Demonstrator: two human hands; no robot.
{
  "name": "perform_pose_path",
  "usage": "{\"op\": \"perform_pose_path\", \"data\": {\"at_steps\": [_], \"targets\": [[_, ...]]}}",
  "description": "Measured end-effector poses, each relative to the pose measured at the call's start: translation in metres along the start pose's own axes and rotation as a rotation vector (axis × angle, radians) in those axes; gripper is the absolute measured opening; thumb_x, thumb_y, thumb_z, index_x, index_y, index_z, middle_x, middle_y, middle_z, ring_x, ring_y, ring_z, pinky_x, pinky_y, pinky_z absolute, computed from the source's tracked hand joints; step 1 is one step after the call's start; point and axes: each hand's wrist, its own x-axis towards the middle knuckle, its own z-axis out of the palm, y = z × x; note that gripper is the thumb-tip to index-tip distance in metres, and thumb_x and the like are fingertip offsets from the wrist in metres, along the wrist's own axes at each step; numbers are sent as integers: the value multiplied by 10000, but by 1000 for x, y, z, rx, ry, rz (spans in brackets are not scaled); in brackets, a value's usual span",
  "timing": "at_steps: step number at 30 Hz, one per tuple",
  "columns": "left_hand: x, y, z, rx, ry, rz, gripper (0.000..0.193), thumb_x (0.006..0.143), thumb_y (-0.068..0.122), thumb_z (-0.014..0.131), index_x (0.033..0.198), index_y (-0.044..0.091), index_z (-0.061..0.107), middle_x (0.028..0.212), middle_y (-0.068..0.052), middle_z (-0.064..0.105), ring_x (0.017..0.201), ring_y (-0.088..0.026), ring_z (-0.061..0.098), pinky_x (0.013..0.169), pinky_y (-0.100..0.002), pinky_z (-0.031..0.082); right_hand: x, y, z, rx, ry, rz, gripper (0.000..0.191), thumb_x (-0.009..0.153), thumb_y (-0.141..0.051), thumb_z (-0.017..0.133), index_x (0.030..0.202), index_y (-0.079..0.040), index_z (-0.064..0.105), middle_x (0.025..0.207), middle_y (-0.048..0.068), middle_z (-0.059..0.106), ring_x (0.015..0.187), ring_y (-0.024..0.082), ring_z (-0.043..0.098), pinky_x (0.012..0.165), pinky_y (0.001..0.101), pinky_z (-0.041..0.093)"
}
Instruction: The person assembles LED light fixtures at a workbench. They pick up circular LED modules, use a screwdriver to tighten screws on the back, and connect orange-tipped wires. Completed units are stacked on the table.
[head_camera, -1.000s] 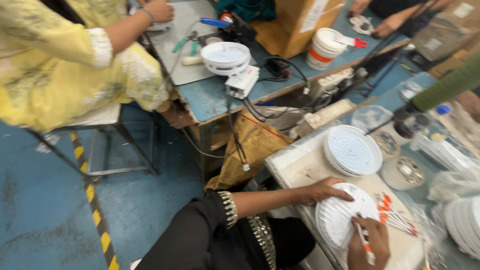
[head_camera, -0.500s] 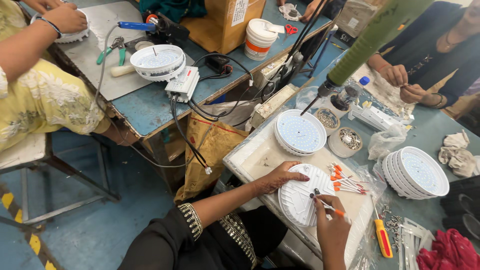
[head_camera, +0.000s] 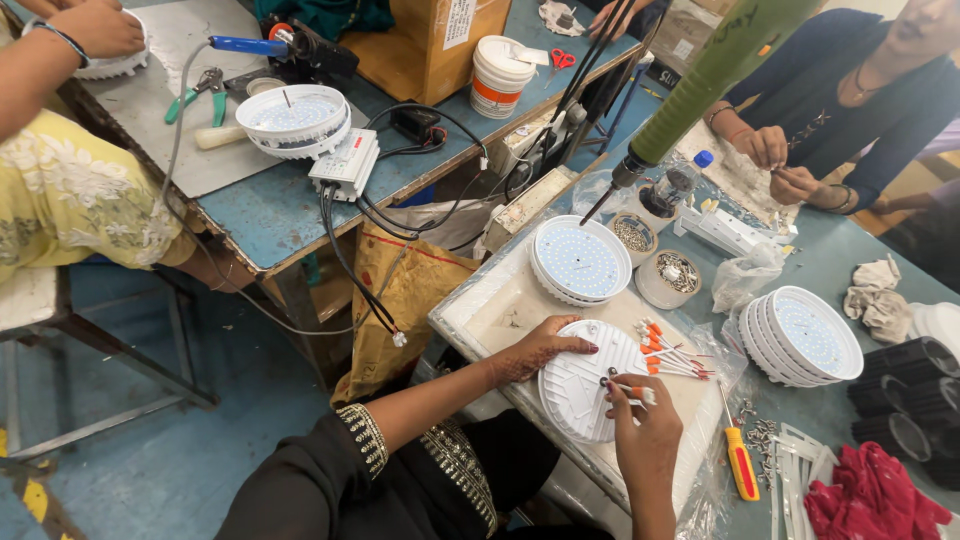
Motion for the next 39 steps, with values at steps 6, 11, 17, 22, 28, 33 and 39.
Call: {"op": "perform_pose_path", "data": {"at_steps": [6, 11, 17, 22, 28, 33, 39], "targets": [[0, -6, -3, 32, 26, 1, 467, 845, 142, 784, 1232, -53, 610, 1058, -126, 721, 876, -159, 724, 754, -279, 615, 4, 20, 6, -96, 29, 29, 118, 935, -60, 694, 980, 50, 690, 832, 159, 752, 689, 193, 754, 640, 307, 587], [3, -5, -4, 46, 30, 17, 432, 841, 120, 776, 1209, -45, 623, 1052, -122, 722, 881, -155, 722, 761, -275, 614, 10, 23, 6, -139, -9, 116, 110, 929, -82, 698, 925, 27, 682, 734, 130, 746, 648, 202, 749, 613, 318, 575], [1, -6, -4, 44, 27, 35, 397, 844, 98, 744, 1193, -55, 631, 1044, -125, 723, 875, -157, 724, 758, -276, 617, 6, 22, 7, -197, -36, -61, 93, 921, -74, 665, 930, 17, 676, 695, 139, 705, 619, 244, 708, 607, 363, 540], [-1, -5, -5, 55, 17, 65, 381, 848, 84, 726, 1188, -56, 628, 1042, -126, 724, 872, -155, 721, 755, -274, 615, 11, 26, 9, -243, -40, -51, 114, 924, -89, 669, 945, 22, 683, 710, 161, 708, 627, 289, 703, 627, 394, 537], [-3, -6, -5, 41, 14, 74, 380, 856, 91, 734, 1182, -73, 628, 1030, -135, 718, 865, -168, 717, 747, -283, 615, 0, 14, 12, -208, 1, -72, 105, 927, -92, 673, 949, 10, 689, 781, 165, 716, 662, 271, 711, 636, 384, 544], [1, -10, -6, 23, 18, 69, 417, 857, 109, 756, 1210, -63, 617, 1054, -114, 719, 892, -146, 710, 764, -265, 601, -12, 1, 17, -148, 91, -90, 102, 934, -92, 685, 995, -12, 706, 841, 156, 737, 735, 235, 731, 693, 344, 558], [6, -17, -11, 25, 9, 101, 464, 848, 113, 784, 1234, -76, 610, 1071, -116, 715, 910, -144, 709, 783, -267, 601, -14, 0, 26, -137, 174, -3, 119, 934, -94, 710, 1002, 2, 697, 850, 166, 733, 716, 225, 720, 693, 344, 552]]}}
